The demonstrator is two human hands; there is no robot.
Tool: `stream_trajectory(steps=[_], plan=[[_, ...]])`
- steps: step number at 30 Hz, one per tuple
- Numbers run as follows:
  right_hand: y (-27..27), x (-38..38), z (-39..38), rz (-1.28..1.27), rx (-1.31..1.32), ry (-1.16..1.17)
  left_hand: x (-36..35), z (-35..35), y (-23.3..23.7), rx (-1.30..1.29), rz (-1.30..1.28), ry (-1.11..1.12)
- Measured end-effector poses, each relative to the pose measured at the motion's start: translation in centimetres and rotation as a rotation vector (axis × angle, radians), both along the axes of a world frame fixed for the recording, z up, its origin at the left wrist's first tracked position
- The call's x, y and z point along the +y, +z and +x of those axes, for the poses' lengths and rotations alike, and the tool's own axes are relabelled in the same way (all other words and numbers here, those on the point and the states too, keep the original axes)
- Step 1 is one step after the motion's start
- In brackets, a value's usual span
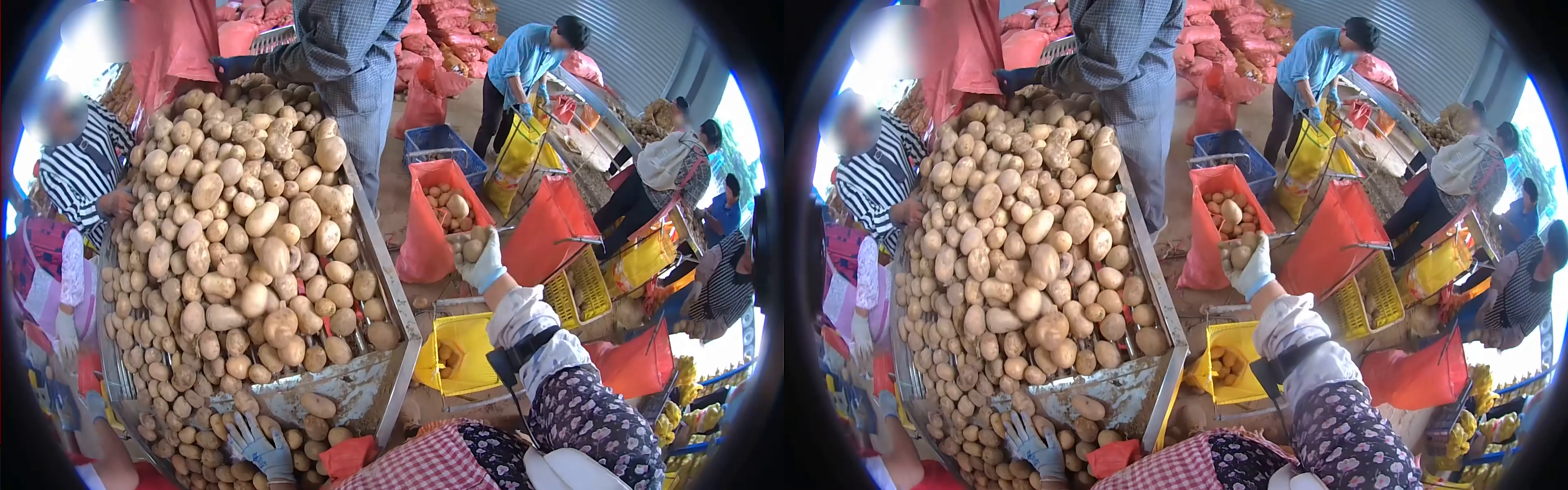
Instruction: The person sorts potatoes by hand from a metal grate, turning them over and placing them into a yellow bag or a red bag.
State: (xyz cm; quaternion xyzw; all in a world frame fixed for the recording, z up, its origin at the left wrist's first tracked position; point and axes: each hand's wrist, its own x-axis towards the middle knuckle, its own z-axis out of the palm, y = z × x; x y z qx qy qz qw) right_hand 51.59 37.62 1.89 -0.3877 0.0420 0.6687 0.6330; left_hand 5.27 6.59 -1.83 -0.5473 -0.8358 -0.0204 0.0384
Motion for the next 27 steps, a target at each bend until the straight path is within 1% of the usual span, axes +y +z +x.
stream_trajectory(steps=[2,4,5,6,7,9,10,11,12,13,14,15,17,19,20,22,23,24,26,27], plan=[[-2.8,-0.6,-0.2,0.056,-0.046,0.176,0.4,0.5,1.4,-0.035,-0.033,0.027],[-5.5,-3.7,-0.9,0.168,-0.077,0.453,0.2,0.0,0.9,0.11,0.138,-0.119],[-6.0,-5.5,-1.0,0.051,0.0,0.587,0.0,-0.5,0.3,0.09,0.089,-0.099],[-5.8,-6.4,-0.8,-0.069,0.078,0.72,0.1,-0.5,0.1,0.086,0.092,-0.089],[-6.7,-5.1,0.1,-0.066,0.072,0.73,0.2,-0.5,0.2,0.072,0.072,-0.081],[-8.8,-1.7,2.2,0.173,-0.268,0.709,0.2,-0.3,0.7,0.011,0.003,-0.032],[-3.6,1.0,2.5,0.113,-0.161,0.629,0.2,-0.3,0.6,0.008,0.003,-0.023],[-6.6,7.1,6.1,0.476,0.308,0.48,0.1,-0.6,0.5,0.0,-0.006,-0.029],[2.9,8.6,3.2,0.195,-0.103,0.134,0.1,-0.7,0.4,-0.007,-0.012,-0.038],[5.1,11.8,4.2,0.111,-0.179,0.118,0.2,-0.8,0.1,-0.007,-0.01,-0.034],[6.1,13.4,5.1,0.026,-0.255,0.098,0.3,-0.9,-0.2,0.014,0.023,-0.036],[5.7,13.7,4.9,0.027,-0.257,0.1,0.6,-0.6,0.3,0.033,0.054,-0.038],[4.7,14.6,3.6,0.056,-0.342,0.364,0.4,-0.2,0.3,-0.002,0.049,-0.016],[2.9,11.6,-1.0,0.082,-0.731,0.376,0.0,0.1,0.5,-0.034,0.043,0.02],[1.5,9.7,-3.1,0.108,-0.931,0.35,-0.2,0.0,0.3,-0.003,0.044,-0.003],[-1.9,5.5,-6.8,0.533,-1.534,0.207,0.4,-0.1,-0.4,0.024,0.033,-0.058],[-0.7,3.2,-8.8,0.68,-1.689,0.277,0.5,0.0,-1.3,0.022,0.052,-0.105],[1.7,0.6,-11.2,0.852,-1.82,0.373,-0.5,-0.1,-1.3,0.024,0.062,-0.125],[4.1,-2.6,-15.1,1.158,-1.892,0.667,0.1,2.8,4.1,-0.375,0.011,-0.245],[4.4,-3.5,-16.8,1.288,-1.886,0.765,-0.5,3.6,4.6,-0.384,-0.005,-0.288]])
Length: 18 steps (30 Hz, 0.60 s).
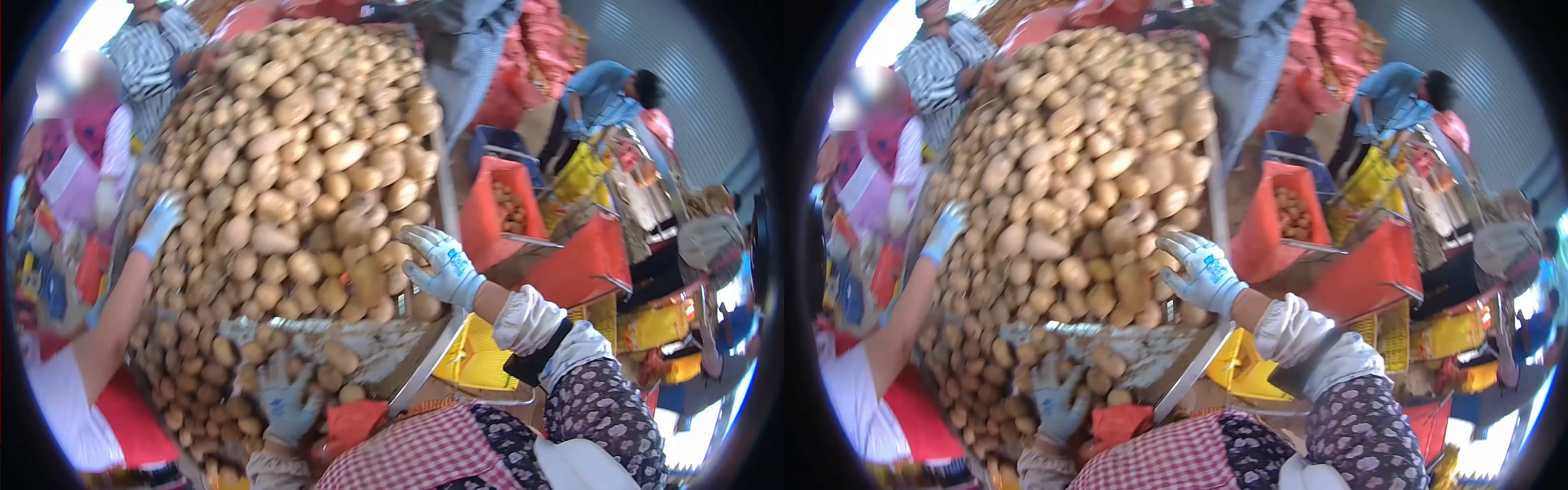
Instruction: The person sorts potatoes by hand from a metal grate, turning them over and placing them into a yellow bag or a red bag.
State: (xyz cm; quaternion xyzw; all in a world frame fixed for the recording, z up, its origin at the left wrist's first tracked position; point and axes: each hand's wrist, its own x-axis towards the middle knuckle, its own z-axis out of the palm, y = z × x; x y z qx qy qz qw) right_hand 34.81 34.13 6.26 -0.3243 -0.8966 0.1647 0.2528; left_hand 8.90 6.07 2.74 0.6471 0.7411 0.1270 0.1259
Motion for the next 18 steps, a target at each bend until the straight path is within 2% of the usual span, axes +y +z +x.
stream_trajectory(steps=[1,3,5,7,8,12,13,14,15,17,18], plan=[[-0.2,-0.8,-1.3,0.047,-0.074,0.065,-1.1,0.2,-0.6,-0.01,-0.007,-0.05],[-0.1,-1.6,-4.2,0.096,-0.143,0.073,-4.0,-0.8,-2.8,0.049,0.01,0.076],[-2.0,-2.7,-6.9,0.05,-0.19,-0.099,-6.5,-2.3,-3.9,0.1,0.039,0.167],[-3.7,-5.7,-9.7,-0.121,-0.124,-0.268,-8.9,-4.7,-4.0,0.28,-0.002,0.377],[-3.5,-7.2,-10.5,-0.083,-0.221,-0.309,-9.8,-5.5,-3.8,0.419,-0.024,0.391],[-3.0,-12.5,-12.4,0.027,-0.117,-0.118,-12.1,-7.9,-2.6,0.32,-0.098,0.42],[-3.1,-13.1,-12.5,-0.014,-0.103,0.098,-11.7,-7.6,-2.1,0.317,-0.105,0.423],[-3.2,-13.6,-12.6,-0.054,-0.088,0.311,-10.8,-6.5,-1.8,0.199,0.001,0.435],[-3.3,-14.4,-12.7,-0.057,-0.093,0.316,-9.6,-5.2,-1.2,0.08,0.105,0.447],[-3.5,-16.3,-12.8,0.018,-0.068,0.421,-5.9,-1.9,2.8,-0.09,-0.032,0.164],[-4.1,-15.6,-12.6,0.007,0.062,0.429,-5.8,-2.0,1.9,-0.094,-0.037,0.17]])
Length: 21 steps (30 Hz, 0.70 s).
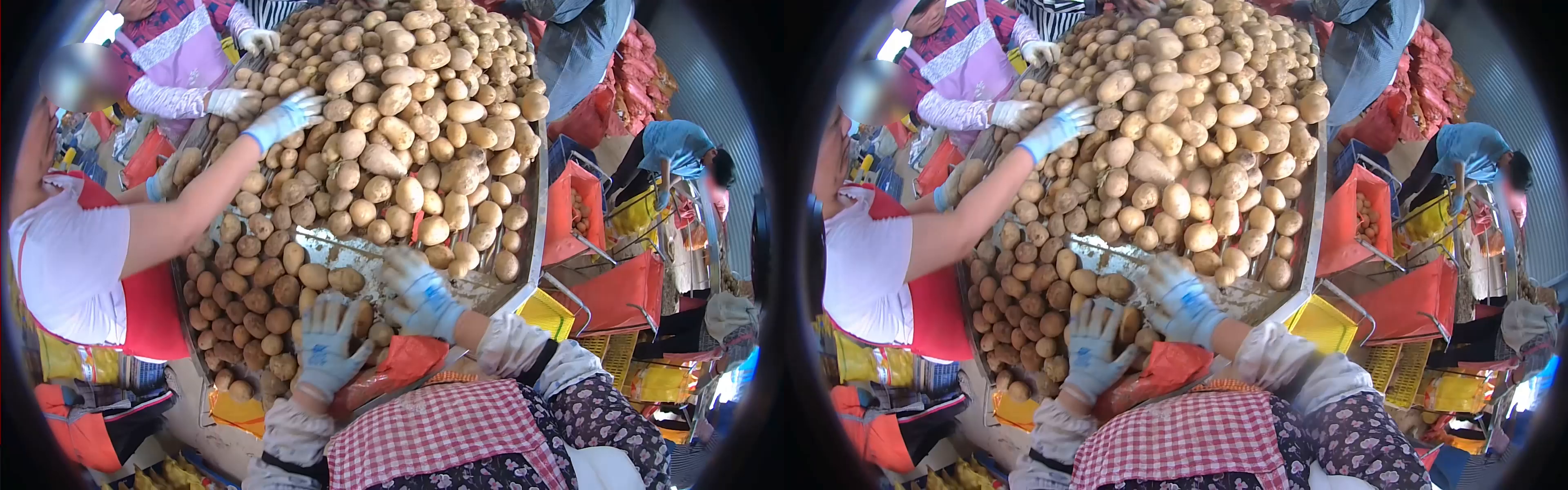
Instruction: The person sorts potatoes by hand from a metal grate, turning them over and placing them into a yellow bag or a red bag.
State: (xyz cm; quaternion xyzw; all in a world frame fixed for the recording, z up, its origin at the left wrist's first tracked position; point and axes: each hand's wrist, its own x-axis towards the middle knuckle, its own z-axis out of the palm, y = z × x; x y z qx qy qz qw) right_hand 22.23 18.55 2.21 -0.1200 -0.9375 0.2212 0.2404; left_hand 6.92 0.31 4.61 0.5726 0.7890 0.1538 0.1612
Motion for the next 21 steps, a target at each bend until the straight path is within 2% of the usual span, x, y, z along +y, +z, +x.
stream_trajectory(steps=[1,2,3,4,5,7,8,10,11,13,15,17,19,20,21], plan=[[1.0,1.0,0.4,-0.048,0.149,-0.028,0.1,-0.2,-2.0,0.119,0.028,-0.015],[1.5,2.3,1.4,-0.102,0.09,-0.162,0.2,-0.3,-3.6,0.237,0.055,-0.029],[1.0,2.8,2.7,-0.073,0.214,-0.386,-0.1,-1.2,-4.5,0.232,0.05,-0.022],[0.8,3.8,4.3,-0.115,0.056,-0.545,-0.5,-2.8,-5.2,0.271,0.037,0.028],[0.0,4.6,5.7,0.036,-0.004,-0.696,-0.9,-3.9,-5.5,0.308,0.023,0.074],[-1.1,5.0,7.2,-0.117,-0.293,-0.75,-1.3,-4.6,-5.0,0.372,0.022,0.075],[-1.9,4.5,7.4,-0.115,-0.295,-0.751,-1.4,-4.9,-4.7,0.389,0.009,0.16],[-1.4,2.0,6.0,-0.215,-0.355,-0.329,-2.0,-5.1,-4.5,0.468,0.008,0.297],[-2.0,0.3,6.0,-0.216,-0.353,-0.338,-2.2,-5.1,-4.2,0.469,0.011,0.288],[-3.2,-2.1,6.0,-0.26,-0.238,-0.269,-2.5,-5.3,-1.8,0.123,-0.334,0.468],[0.0,-0.3,5.6,-0.303,-0.301,-0.317,-1.8,-4.8,-0.5,0.186,-0.369,0.436],[1.4,1.3,4.5,-0.359,-0.372,-0.368,1.0,-2.8,1.4,0.08,-0.064,0.183],[1.9,2.6,2.0,0.102,-0.29,-0.266,3.5,-0.8,-0.5,0.196,0.146,-0.053],[1.5,3.0,0.9,0.106,-0.287,-0.268,4.2,-0.8,-2.3,0.198,0.15,-0.054],[0.5,3.3,-0.2,0.13,-0.412,-0.225,4.8,-0.9,-4.5,0.238,0.163,-0.068]])
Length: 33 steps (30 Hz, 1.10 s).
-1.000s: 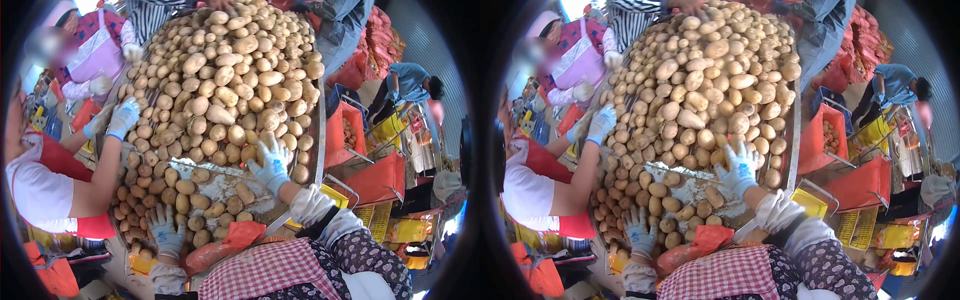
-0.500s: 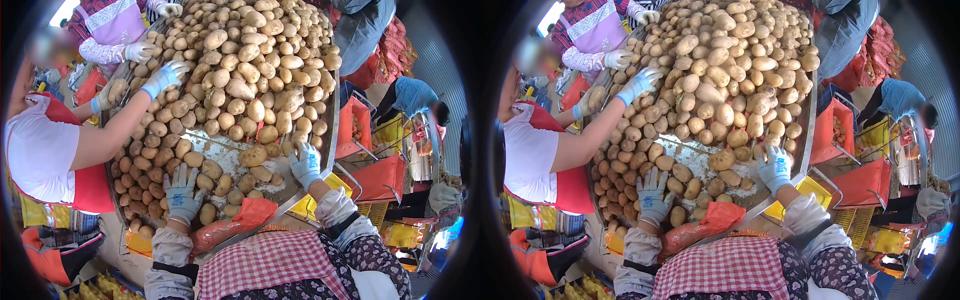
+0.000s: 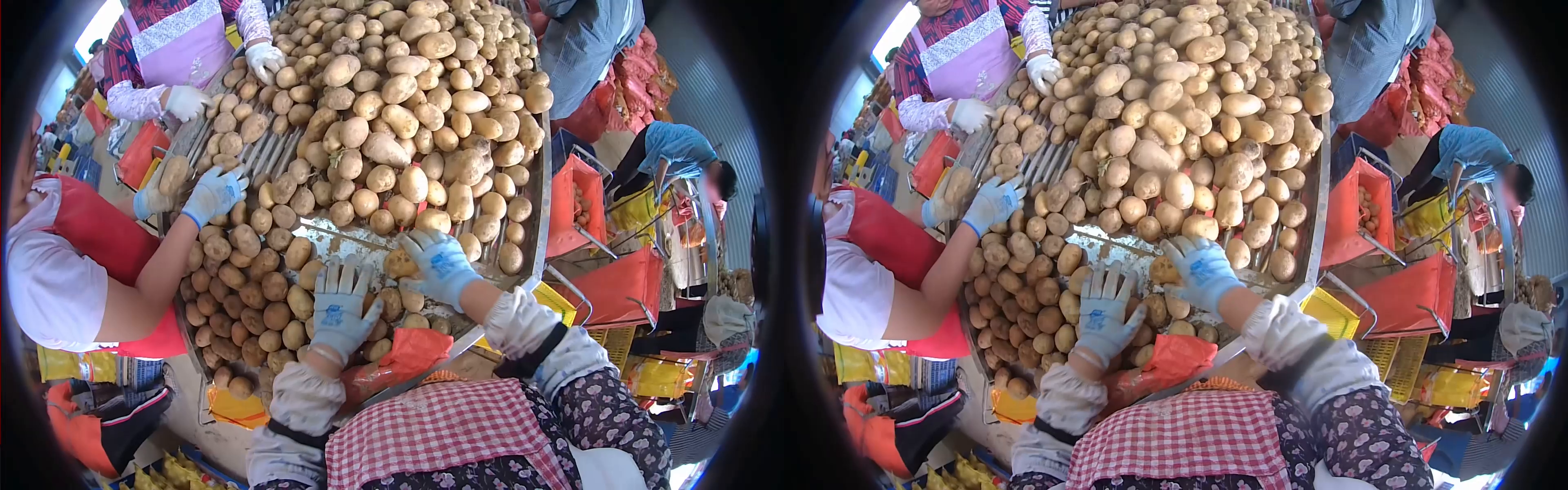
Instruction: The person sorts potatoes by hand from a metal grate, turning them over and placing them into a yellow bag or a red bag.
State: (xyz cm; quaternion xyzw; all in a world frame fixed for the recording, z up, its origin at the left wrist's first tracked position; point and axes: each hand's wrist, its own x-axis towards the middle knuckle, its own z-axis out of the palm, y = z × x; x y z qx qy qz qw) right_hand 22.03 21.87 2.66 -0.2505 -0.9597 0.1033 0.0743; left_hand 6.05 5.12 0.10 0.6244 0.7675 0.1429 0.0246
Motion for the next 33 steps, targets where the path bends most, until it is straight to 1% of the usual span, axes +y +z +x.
stream_trajectory(steps=[1,2,4,5,6,8,9,10,12,13,14,16,17,18,20,21,22,23,24,25,26,27,28,29,30,31,32,33], plan=[[0.0,0.3,-1.0,0.0,-0.131,0.041,0.4,0.0,-0.6,0.039,0.012,-0.008],[0.4,0.7,-1.4,0.001,-0.135,0.05,0.0,-0.4,-0.9,0.035,0.012,0.001],[3.0,0.9,-2.2,-0.231,-0.411,-0.009,-1.1,-2.4,-0.2,0.069,-0.039,0.205],[2.9,1.1,-1.6,-0.322,-0.356,-0.035,-2.7,-3.2,-0.4,-0.003,-0.037,0.275],[1.9,1.2,-0.5,-0.318,-0.358,-0.031,-3.9,-3.7,-1.0,-0.005,-0.034,0.279],[-1.4,0.7,2.2,-0.32,0.277,-0.005,-5.3,-4.3,-2.5,0.065,0.024,0.179],[-1.7,0.1,3.0,-0.394,0.312,-0.084,-4.9,-4.4,-2.3,0.037,-0.007,0.191],[-1.9,-0.4,3.6,-0.39,0.312,-0.094,-4.1,-4.6,-2.2,0.035,-0.004,0.181],[-2.0,-1.1,4.4,-0.607,0.607,-0.128,-2.3,-5.3,-2.0,0.117,-0.052,0.288],[-2.0,-1.4,4.7,-0.648,0.653,-0.14,-1.5,-5.4,-1.8,0.154,-0.045,0.331],[-2.0,-1.7,5.1,-0.638,0.657,-0.149,-1.1,-5.6,-1.9,0.154,-0.039,0.319],[-1.1,-2.6,5.5,-1.037,0.914,-0.198,0.0,-5.8,-2.5,0.174,0.035,0.456],[-0.4,-3.1,5.8,-1.182,0.99,-0.229,0.1,-5.1,-2.9,0.248,0.061,0.469],[-0.2,-3.1,6.3,-1.168,1.0,-0.238,0.0,-3.8,-2.7,0.247,0.07,0.454],[0.1,-3.0,7.2,-1.327,1.032,-0.311,-1.1,-0.8,-1.5,0.064,0.06,0.157],[0.2,-3.0,7.7,-1.468,1.056,-0.325,-2.0,0.2,-0.4,0.064,0.063,0.145],[0.0,-2.9,8.2,-1.463,1.065,-0.333,-3.0,0.9,1.1,0.054,-0.017,0.069],[-0.5,-2.7,8.7,-1.658,1.107,-0.356,-3.6,1.3,1.9,0.044,-0.099,-0.007],[-1.2,-2.4,9.1,-1.854,1.143,-0.375,-3.9,1.0,2.0,0.046,-0.098,-0.015],[-1.8,-2.3,9.0,-1.836,1.187,-0.459,-4.3,0.2,2.0,-0.05,-0.183,0.092],[-2.0,-2.3,9.6,-1.832,1.195,-0.458,-4.3,-0.4,2.0,-0.145,-0.265,0.198],[0.6,-2.4,9.4,-1.634,1.143,-0.411,-3.7,-0.6,2.2,-0.14,-0.348,0.243],[2.0,-2.4,9.4,-1.439,1.083,-0.365,-2.8,-0.2,2.6,-0.139,-0.347,0.24],[1.3,-2.1,9.4,-1.219,1.013,-0.352,-1.6,0.8,3.1,-0.064,-0.1,0.16],[1.0,-2.1,9.4,-1.218,1.018,-0.355,-0.8,1.9,3.5,0.011,0.146,0.076],[0.8,-2.2,9.3,-1.164,0.991,-0.353,-0.1,2.8,3.3,0.002,0.166,-0.008],[0.9,-2.0,9.4,-1.097,0.969,-0.355,0.3,2.8,3.0,0.001,0.176,-0.026],[2.0,-1.6,10.1,-1.111,0.849,-0.4,0.8,2.8,2.5,0.008,0.102,-0.031]])
